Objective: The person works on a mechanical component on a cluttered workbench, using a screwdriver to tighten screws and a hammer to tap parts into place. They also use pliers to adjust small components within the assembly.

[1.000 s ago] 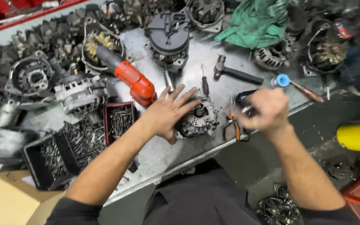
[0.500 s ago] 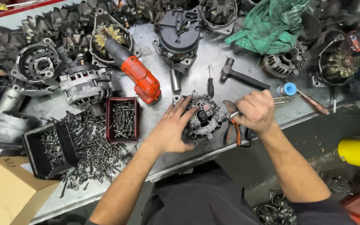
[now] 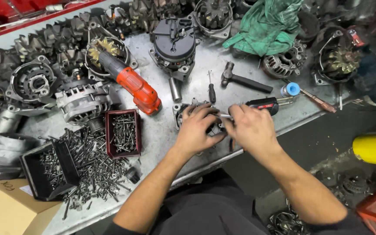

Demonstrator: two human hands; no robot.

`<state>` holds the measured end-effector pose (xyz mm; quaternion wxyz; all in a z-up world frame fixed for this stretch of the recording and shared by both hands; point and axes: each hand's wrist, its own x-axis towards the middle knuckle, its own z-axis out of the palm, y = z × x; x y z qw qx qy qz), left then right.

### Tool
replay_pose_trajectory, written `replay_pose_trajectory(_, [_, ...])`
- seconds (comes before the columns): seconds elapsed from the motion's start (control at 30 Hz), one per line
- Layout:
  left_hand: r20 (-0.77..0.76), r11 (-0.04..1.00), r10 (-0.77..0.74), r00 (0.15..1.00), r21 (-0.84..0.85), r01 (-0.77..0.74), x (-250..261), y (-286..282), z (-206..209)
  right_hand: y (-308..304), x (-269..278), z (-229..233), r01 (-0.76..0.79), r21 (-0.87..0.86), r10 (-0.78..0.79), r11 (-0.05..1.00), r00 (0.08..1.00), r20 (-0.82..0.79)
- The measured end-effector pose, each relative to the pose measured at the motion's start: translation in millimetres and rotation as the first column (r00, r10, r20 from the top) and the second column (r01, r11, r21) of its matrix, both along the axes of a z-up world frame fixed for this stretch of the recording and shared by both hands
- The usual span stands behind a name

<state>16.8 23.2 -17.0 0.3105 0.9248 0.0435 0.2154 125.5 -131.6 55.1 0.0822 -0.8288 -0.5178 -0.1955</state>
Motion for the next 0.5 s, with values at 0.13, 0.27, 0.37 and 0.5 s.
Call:
replay_pose_trajectory(0.13, [0.005, 0.997, -0.060, 0.998, 0.038, 0.060, 19.3, 1.9, -18.7, 0.6, -10.6, 66.1, 0.059, -0.280, -0.239, 0.958, 0.707, -0.665])
replay_pose_trajectory(0.27, [0.032, 0.969, -0.209, 0.977, -0.126, 0.212, 18.3, 8.3, -13.2, -21.5, 24.0, 37.7, -0.261, 0.118, 0.231, 0.958, 0.461, -0.857])
replay_pose_trajectory(0.37, [0.068, 0.951, -0.276, 0.959, -0.123, 0.283, 14.3, 8.9, -8.7, -35.8, 23.4, -5.9, -0.264, 0.323, 0.404, 0.909, 0.364, -0.839])
replay_pose_trajectory(0.5, [0.121, 0.963, -0.242, 0.963, -0.088, 0.253, 17.3, 5.2, -28.3, -49.3, 7.0, -60.2, 0.127, 0.478, 0.367, 0.869, 0.481, -0.796])
